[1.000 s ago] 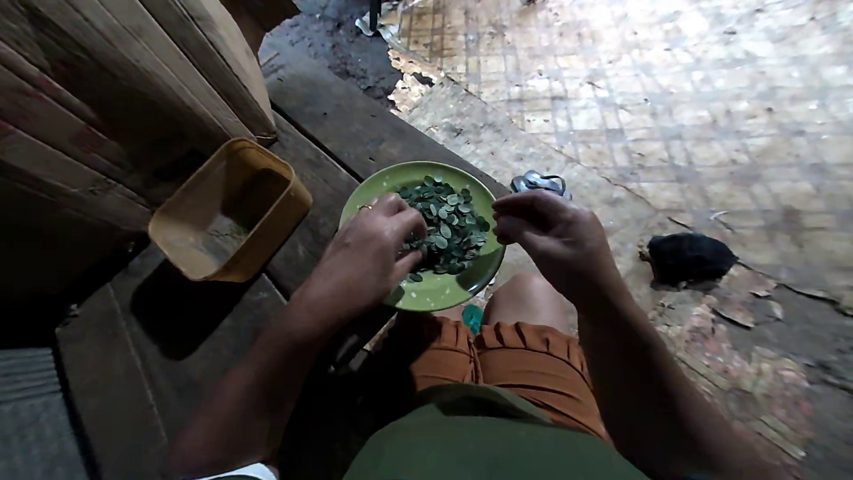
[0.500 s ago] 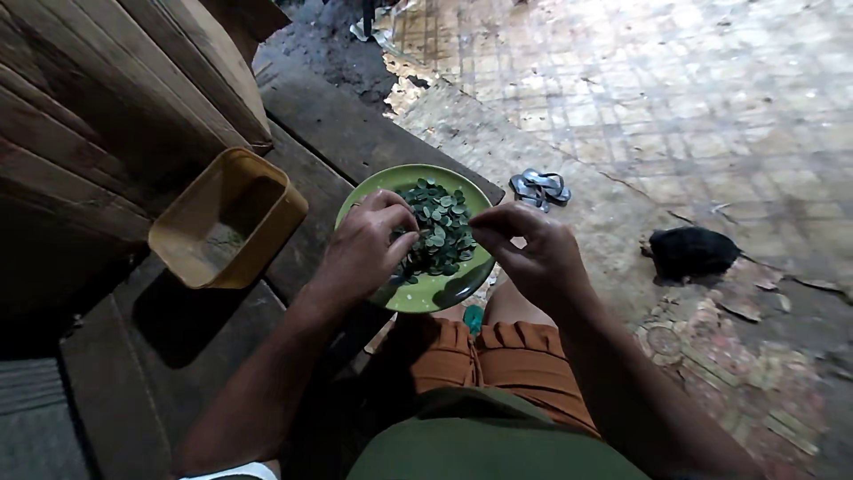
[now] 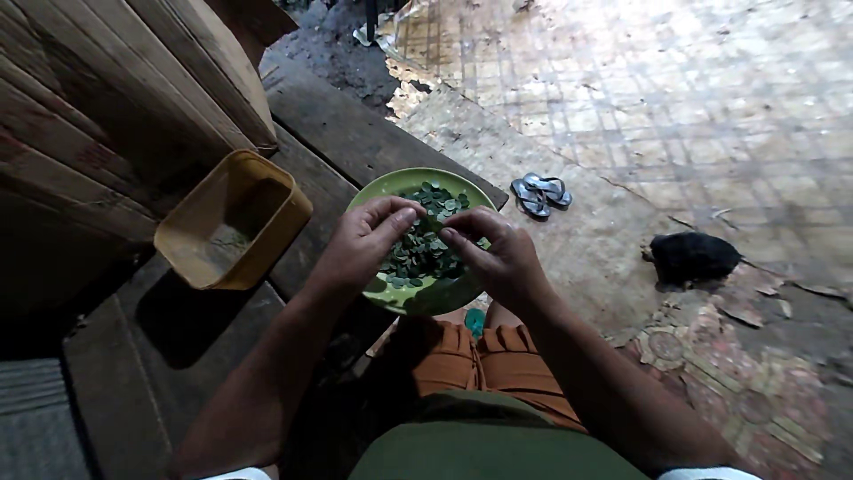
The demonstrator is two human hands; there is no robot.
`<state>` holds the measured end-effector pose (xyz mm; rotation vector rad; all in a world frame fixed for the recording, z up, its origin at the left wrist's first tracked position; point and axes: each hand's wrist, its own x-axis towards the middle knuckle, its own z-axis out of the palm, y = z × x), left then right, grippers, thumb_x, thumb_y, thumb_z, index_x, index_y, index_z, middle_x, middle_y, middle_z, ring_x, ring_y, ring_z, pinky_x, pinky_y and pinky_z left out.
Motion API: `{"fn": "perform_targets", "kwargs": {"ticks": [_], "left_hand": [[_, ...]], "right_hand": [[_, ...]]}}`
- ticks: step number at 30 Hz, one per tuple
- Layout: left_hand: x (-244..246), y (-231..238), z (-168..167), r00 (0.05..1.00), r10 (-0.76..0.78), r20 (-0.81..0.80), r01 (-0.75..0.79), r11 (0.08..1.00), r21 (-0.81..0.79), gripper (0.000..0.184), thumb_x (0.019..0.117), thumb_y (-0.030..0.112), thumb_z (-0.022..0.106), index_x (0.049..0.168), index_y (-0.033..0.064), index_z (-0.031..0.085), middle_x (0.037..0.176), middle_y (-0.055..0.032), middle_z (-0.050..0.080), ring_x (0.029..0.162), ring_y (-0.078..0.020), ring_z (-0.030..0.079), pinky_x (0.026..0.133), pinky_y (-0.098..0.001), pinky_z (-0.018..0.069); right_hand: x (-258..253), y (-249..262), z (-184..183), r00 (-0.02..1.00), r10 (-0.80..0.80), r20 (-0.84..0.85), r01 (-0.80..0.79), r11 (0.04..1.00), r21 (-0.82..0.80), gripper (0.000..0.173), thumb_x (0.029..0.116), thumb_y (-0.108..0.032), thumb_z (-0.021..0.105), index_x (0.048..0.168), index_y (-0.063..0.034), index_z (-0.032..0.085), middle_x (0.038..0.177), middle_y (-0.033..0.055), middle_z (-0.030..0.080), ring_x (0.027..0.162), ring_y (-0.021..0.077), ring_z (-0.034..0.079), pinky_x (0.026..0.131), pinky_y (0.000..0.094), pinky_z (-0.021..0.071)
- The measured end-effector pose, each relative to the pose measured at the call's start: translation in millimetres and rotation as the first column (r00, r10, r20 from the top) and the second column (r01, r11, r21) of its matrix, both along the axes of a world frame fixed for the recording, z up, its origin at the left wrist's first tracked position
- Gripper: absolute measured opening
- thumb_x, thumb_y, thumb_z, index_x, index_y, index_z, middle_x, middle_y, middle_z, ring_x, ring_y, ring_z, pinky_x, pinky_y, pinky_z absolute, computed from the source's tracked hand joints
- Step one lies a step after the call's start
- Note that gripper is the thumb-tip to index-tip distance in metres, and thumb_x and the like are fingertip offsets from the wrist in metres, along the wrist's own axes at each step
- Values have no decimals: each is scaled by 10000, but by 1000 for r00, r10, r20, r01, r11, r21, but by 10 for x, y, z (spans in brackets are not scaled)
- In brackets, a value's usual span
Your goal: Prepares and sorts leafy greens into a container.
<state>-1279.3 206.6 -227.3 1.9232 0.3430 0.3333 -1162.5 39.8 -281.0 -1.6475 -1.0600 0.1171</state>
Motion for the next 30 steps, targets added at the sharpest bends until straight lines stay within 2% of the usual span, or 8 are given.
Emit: {"fn": "perform_targets", "kwargs": {"ticks": [2,5,8,12,15,19,24,30], "left_hand": [[2,-10,30,1000,1,-6,-1,1000,9,307,1100,214,438,1252,71,663,1194,9,696,1037,-49,660,931,-259,542],[-13,-44,23,997,-74,-18,75,997,30,334,1054,249,565,1344,97,635,1221,4,694,1000,-46,678,886,-260,573],[-10,-82,-75,991,-129,28,127,990,64,264,962,125,704,1223,86,694,1042,9,735,840,-35,699,752,-219,601],[-14,-57,-83,994,-94,49,87,987,133,82,962,67,686,1032,73,728,887,21,720,750,-28,665,682,-197,574],[-31,11,-36,996,-85,31,78,982,173,102,963,100,695,1059,90,730,941,23,730,775,-32,674,702,-203,578],[-39,40,-59,989,-144,13,137,959,248,253,951,157,711,1199,109,719,1328,-32,632,986,-48,682,812,-214,595],[2,-27,-124,976,-180,124,131,936,327,92,945,84,699,1018,37,729,1142,-63,682,973,-58,681,826,-207,592],[10,-17,-131,985,-169,45,117,828,549,128,1003,156,627,1010,68,720,1070,-42,688,971,-94,661,867,-273,561]], "right_hand": [[16,-18,8,1000,2,-12,-3,1000,-31,191,995,-178,619,1074,-41,726,934,24,686,827,53,639,757,240,546],[29,-26,8,1000,21,-12,-22,999,-46,178,998,-178,615,1051,-48,726,934,20,686,827,49,639,763,237,547],[34,-22,11,998,56,-12,-56,998,-34,163,986,-179,618,1023,-62,725,907,-3,674,814,35,625,752,226,538],[52,-54,48,996,60,-63,-64,996,-67,168,986,-219,605,994,-105,728,886,-42,667,813,19,624,738,234,533],[90,-96,53,997,37,-73,-43,996,-82,168,977,-223,613,990,-103,729,883,-40,675,818,26,631,742,241,535],[108,-114,56,998,26,-58,-32,993,-113,174,972,-235,613,985,-108,732,887,-37,677,820,22,629,739,240,530],[105,-94,45,997,65,-45,-70,991,-118,154,960,-217,622,966,-107,729,890,-32,681,828,31,641,747,247,543],[102,-93,67,995,82,-52,-89,985,-147,159,956,-238,612,941,-126,725,882,-48,672,835,24,635,745,253,535]]}}
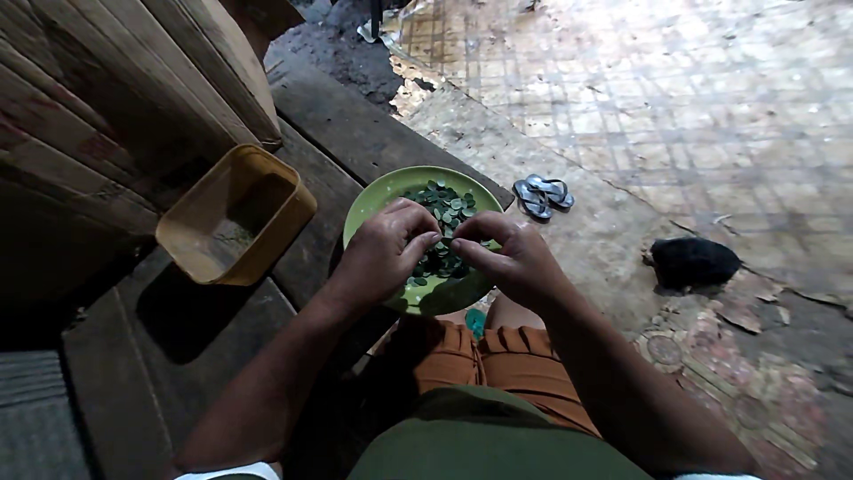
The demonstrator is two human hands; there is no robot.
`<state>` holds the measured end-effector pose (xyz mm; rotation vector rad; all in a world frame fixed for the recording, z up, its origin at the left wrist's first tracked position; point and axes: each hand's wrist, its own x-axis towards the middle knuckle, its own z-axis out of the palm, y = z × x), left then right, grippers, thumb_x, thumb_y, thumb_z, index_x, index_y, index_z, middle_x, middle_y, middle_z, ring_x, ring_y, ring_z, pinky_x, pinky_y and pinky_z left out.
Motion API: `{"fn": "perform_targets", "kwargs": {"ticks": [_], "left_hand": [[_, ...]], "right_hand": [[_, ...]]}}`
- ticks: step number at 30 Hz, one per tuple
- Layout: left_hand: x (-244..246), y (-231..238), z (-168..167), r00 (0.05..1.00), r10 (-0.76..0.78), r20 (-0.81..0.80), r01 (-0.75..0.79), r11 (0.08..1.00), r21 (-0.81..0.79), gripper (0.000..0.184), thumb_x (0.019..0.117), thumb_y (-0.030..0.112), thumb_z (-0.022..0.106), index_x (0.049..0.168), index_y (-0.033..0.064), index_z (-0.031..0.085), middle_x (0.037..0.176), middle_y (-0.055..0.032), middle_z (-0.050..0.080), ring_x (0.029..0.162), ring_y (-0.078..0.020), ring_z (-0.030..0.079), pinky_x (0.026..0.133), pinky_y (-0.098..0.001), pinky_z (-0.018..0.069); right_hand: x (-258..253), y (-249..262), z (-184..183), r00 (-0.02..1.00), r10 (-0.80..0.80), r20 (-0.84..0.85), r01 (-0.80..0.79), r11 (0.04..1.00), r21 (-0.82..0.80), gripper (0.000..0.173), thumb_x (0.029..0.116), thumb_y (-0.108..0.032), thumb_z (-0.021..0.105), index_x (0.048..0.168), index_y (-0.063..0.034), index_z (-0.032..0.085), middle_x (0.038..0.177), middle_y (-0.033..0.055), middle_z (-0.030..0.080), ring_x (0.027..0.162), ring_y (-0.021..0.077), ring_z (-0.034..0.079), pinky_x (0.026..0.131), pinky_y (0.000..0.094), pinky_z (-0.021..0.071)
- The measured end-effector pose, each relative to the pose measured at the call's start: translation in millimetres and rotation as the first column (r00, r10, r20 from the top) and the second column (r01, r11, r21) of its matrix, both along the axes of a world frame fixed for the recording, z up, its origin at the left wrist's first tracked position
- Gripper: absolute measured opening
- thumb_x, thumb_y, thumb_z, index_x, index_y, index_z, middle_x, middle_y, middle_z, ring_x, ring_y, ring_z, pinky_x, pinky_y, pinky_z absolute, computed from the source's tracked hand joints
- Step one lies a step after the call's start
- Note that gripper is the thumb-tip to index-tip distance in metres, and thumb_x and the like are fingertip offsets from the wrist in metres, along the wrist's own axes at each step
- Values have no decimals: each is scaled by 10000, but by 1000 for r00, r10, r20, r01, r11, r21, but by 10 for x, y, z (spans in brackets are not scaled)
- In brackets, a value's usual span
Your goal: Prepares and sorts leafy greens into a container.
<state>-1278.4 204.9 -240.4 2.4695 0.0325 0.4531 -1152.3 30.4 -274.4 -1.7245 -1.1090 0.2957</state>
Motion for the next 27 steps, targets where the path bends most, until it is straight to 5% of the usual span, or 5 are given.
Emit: {"fn": "perform_targets", "kwargs": {"ticks": [9,14,18,22,27], "left_hand": [[-255,597,474,893,443,81,-448,855,262,264,1046,215,578,1134,-4,697,1164,-196,671,1048,-287,671,932,-478,540],[-541,1035,611,701,703,122,-699,642,315,371,1052,293,552,1175,-37,670,1262,-283,610,1175,-421,604,1003,-603,457],[-568,1072,605,731,675,97,-667,679,307,389,1051,312,546,1247,-5,659,1416,-270,541,1359,-418,490,1123,-585,373],[-497,920,588,869,495,2,-474,832,289,373,1042,304,588,1258,9,664,1373,-229,584,1269,-347,580,1066,-514,464],[-339,685,418,944,212,-252,-156,962,223,349,969,267,710,1244,52,691,1281,-174,652,1207,-341,611,1015,-566,481]], "right_hand": [[187,12,50,948,76,309,-6,975,-224,192,969,-164,670,1121,-95,764,1021,93,722,997,277,677,923,556,509],[301,113,213,954,147,262,-45,932,-360,602,921,-313,774,1462,-152,566,1301,138,635,1167,317,619,977,519,511],[119,369,378,932,262,251,-98,849,-520,805,864,-407,821,1555,-221,451,1525,134,487,1334,359,527,1028,587,476],[119,522,364,886,338,319,-98,807,-583,478,914,-314,771,1369,-239,644,1406,119,582,1270,386,556,861,611,528],[421,598,242,899,321,297,-144,858,-493,219,962,-54,625,1128,-129,746,1156,114,690,1065,288,673,902,534,551]]}}
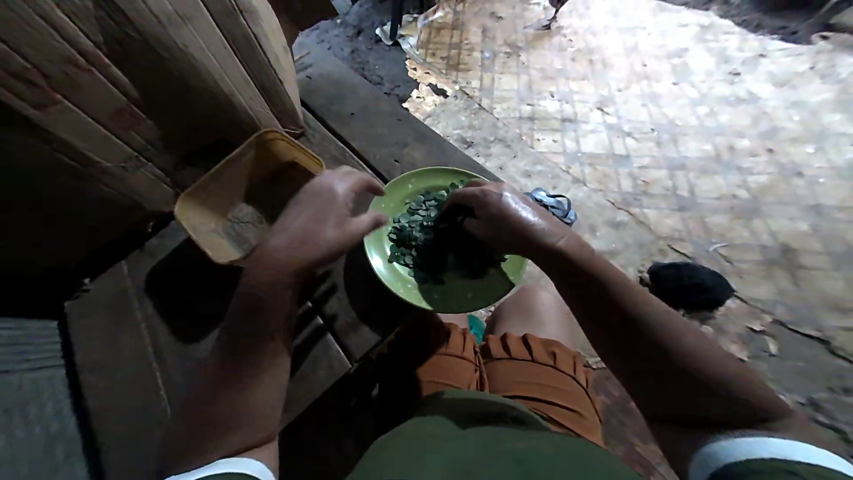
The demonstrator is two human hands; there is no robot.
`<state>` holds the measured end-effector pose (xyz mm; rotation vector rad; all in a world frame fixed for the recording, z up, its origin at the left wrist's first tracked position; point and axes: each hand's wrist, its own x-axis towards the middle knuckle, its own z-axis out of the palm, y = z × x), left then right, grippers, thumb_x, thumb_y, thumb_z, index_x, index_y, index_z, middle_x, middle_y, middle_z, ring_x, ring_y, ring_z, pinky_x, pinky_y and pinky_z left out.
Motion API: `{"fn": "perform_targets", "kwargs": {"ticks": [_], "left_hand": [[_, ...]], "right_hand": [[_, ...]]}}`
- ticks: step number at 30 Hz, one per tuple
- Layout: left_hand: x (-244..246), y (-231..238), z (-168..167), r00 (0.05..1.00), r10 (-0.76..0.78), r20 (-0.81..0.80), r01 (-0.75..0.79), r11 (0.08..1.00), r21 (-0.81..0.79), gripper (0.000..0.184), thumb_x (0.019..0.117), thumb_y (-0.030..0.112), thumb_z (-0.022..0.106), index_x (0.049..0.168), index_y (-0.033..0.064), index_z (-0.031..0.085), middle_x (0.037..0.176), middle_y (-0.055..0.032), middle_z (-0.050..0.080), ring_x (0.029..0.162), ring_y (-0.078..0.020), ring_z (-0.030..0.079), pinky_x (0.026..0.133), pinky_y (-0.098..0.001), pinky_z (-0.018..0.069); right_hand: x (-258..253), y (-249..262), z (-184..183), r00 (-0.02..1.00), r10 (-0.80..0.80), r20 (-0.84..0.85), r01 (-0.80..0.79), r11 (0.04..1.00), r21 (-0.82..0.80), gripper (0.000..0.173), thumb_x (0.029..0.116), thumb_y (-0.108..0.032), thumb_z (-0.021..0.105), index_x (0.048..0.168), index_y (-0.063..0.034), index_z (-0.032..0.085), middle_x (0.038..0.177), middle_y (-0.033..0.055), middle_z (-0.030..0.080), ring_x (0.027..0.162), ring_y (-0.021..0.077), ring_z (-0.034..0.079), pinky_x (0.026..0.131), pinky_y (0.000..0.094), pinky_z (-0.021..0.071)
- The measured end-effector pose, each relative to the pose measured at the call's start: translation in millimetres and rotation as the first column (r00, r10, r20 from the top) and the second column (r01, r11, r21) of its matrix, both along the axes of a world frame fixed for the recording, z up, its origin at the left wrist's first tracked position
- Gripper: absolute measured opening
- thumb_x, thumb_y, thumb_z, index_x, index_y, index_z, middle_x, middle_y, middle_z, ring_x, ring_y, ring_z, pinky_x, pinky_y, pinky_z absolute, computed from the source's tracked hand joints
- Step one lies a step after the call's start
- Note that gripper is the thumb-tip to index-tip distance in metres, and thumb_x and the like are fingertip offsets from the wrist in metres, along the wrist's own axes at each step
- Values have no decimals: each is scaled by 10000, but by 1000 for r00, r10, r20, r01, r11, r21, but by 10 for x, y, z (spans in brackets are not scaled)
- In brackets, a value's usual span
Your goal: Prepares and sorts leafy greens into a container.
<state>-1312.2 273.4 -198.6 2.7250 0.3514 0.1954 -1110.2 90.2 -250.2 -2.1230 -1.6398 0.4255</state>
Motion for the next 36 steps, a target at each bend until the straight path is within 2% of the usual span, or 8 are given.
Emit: {"fn": "perform_targets", "kwargs": {"ticks": [3,8,14,19,23,28,32,36], "left_hand": [[129,-120,-150,983,-111,-147,111,994,-11,513,899,324,790,1332,87,651,1340,-145,631,1259,-365,568,1021,-613,453],[284,-362,-245,931,-68,-360,98,993,65,701,864,283,828,1477,114,534,1473,-136,545,1372,-381,479,1076,-643,366],[298,-423,-302,935,-64,-349,106,989,103,707,866,429,812,1447,112,564,1383,-147,592,1276,-380,544,1019,-626,404],[321,-434,-329,939,-74,-335,90,995,33,590,901,400,787,1373,90,616,1323,-157,596,1222,-348,586,1013,-550,484],[331,-455,-348,943,-64,-326,71,997,11,419,959,318,734,1299,86,652,1254,-148,612,1126,-330,638,927,-526,547],[337,-499,-399,965,-72,-250,79,997,17,248,977,151,681,1202,46,683,1160,-156,655,1062,-319,670,900,-516,561],[348,-513,-408,971,-75,-225,83,996,26,210,981,85,651,1179,26,685,1127,-173,669,1052,-335,680,890,-530,563],[321,-468,-354,989,-59,-133,61,998,11,196,972,49,639,1157,10,694,1126,-179,689,1053,-343,687,897,-555,558]], "right_hand": [[98,-16,127,999,-23,-39,25,999,46,196,956,-48,638,1094,-132,748,1121,82,703,1046,225,672,936,456,542],[45,-91,556,997,-40,-60,44,997,62,137,973,-124,675,1094,-156,730,1039,30,704,938,143,669,833,386,553],[89,-139,566,994,105,-37,-99,985,143,180,966,-178,687,1143,-165,721,1050,5,705,923,90,674,847,321,568],[34,-212,586,992,127,1,-126,983,131,252,1001,-193,638,1238,-165,716,1118,53,704,973,139,687,875,348,569],[9,-338,607,994,107,-5,-105,977,187,264,1010,-150,604,1250,-175,711,1126,37,700,952,87,680,827,259,573],[8,-511,471,999,7,-42,-1,989,149,283,1025,-150,580,1281,-161,700,1169,39,711,991,117,697,888,318,578],[-4,-604,314,999,-42,-6,43,993,113,278,1027,-105,568,1268,-131,704,1110,63,724,940,155,708,860,362,581],[-22,-678,230,993,-106,44,104,993,61,302,988,-56,626,1274,-123,693,1143,89,710,942,221,713,845,420,593]]}}
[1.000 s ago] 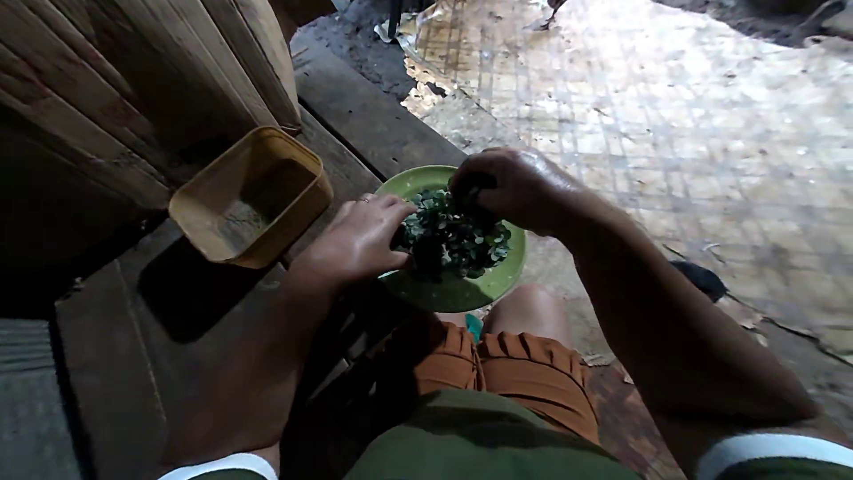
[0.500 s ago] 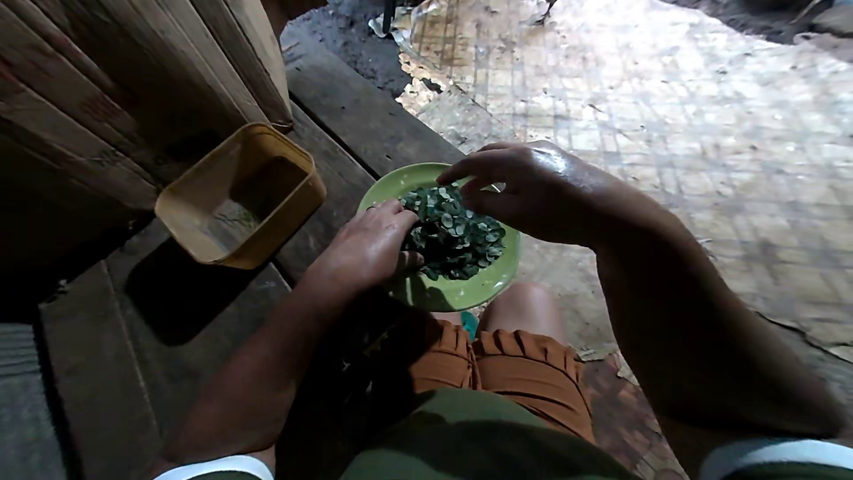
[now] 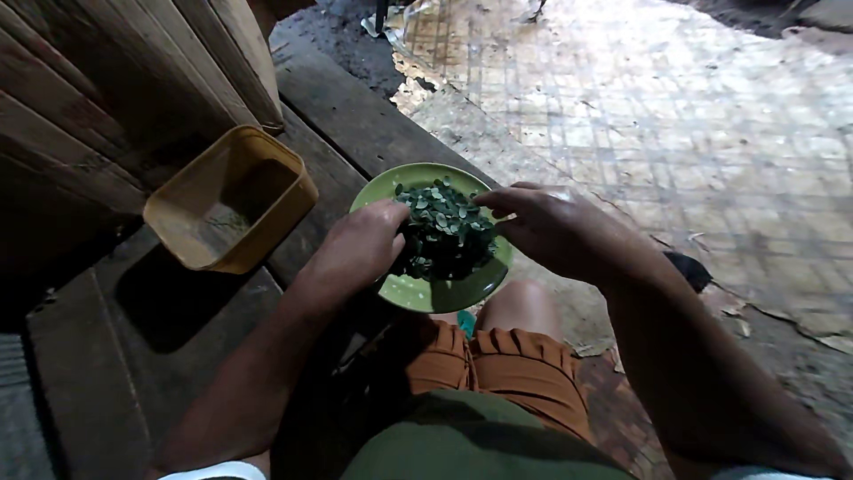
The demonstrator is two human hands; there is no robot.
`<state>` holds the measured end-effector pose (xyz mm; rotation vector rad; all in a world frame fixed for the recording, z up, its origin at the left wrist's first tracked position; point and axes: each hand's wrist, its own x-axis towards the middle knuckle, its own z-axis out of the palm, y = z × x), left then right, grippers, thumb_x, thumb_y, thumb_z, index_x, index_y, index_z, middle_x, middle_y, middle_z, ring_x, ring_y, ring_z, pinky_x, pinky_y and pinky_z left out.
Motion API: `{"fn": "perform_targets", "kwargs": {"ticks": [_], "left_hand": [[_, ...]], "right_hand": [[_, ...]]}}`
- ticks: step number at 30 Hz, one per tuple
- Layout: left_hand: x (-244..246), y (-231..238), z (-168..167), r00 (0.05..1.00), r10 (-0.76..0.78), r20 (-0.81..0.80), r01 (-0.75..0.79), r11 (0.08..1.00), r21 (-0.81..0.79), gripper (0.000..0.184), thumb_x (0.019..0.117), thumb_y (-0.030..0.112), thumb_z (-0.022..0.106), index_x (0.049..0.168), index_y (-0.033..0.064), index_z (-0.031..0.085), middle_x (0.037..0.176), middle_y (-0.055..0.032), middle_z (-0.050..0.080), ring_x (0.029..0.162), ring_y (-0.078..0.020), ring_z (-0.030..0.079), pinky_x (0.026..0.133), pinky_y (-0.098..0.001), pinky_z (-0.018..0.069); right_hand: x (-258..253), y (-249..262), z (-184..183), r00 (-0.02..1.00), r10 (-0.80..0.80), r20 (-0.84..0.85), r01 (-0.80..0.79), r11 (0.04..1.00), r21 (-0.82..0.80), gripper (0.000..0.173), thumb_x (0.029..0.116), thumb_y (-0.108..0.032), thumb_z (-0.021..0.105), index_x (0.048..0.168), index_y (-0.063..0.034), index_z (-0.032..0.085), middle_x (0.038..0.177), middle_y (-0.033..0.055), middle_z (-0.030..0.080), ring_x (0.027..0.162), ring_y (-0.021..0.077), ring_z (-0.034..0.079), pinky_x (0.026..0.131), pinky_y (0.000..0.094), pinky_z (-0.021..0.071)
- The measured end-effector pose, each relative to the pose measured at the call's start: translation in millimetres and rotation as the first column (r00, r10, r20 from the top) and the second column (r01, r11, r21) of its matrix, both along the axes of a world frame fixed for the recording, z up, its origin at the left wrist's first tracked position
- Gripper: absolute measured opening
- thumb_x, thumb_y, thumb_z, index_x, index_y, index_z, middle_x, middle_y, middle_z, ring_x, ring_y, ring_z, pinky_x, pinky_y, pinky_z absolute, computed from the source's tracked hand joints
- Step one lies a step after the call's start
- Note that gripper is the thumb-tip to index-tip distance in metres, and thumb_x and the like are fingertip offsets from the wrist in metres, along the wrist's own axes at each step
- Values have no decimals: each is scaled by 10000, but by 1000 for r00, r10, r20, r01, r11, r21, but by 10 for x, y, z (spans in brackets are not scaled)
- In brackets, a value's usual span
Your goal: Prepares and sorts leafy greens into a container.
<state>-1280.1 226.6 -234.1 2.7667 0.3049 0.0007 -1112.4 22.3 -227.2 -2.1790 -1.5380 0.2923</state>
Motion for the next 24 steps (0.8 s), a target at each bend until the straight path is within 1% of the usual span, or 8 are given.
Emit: {"fn": "perform_targets", "kwargs": {"ticks": [2,5,7,9,14,16,20,24], "left_hand": [[-18,39,64,998,8,65,-7,1000,-25,183,973,49,631,1140,19,699,1086,-165,692,1005,-322,693,870,-543,568],[-55,48,171,985,12,172,-3,999,-54,177,987,76,619,1132,35,712,1044,-128,707,936,-239,693,838,-446,573],[-69,37,215,973,26,230,-8,997,-80,169,999,119,628,1134,78,720,1042,-76,721,913,-152,696,825,-352,580],[-74,28,232,962,42,268,-12,994,-111,191,1008,132,613,1162,97,721,1043,-54,728,901,-109,691,816,-306,572],[-71,17,243,954,89,285,-45,986,-159,230,1029,110,575,1211,99,715,1062,-55,735,907,-101,695,844,-306,569],[-80,26,254,951,107,290,-64,986,-153,242,1034,101,556,1215,109,716,1050,-51,738,876,-102,695,820,-313,572],[-114,34,318,949,141,283,-96,981,-167,269,1049,90,524,1244,112,708,1105,-45,735,927,-90,692,852,-303,560],[-118,23,359,950,175,260,-128,973,-190,275,1055,84,520,1260,110,700,1137,-47,730,918,-99,700,840,-306,576]], "right_hand": [[-17,-9,-53,1000,-4,12,5,999,-53,391,943,-90,709,1327,-151,667,1182,99,689,976,262,693,836,475,580],[-73,47,-116,996,0,89,11,992,-125,491,892,-164,794,1362,-163,650,1193,120,688,1070,334,665,863,544,552],[-96,109,-172,994,0,105,15,990,-140,475,890,-174,790,1343,-114,661,1170,146,689,1087,358,651,881,550,537],[-124,170,-216,994,-5,107,23,985,-170,418,911,-163,760,1315,-94,676,1167,147,689,1084,350,653,899,538,535],[-192,264,-278,990,-19,140,35,993,-113,148,933,-51,673,1072,-75,718,994,119,694,899,300,697,749,501,571],[-174,282,-271,992,-13,124,24,996,-81,140,933,-34,667,1062,-66,713,986,120,697,887,300,699,757,504,572],[-112,291,-158,998,13,67,-13,1000,6,175,939,-3,654,1079,-81,725,1018,110,715,923,286,703,805,511,574],[-105,275,22,997,39,60,-45,993,111,168,949,-20,651,1038,-134,737,981,44,712,859,185,692,779,407,582]]}}
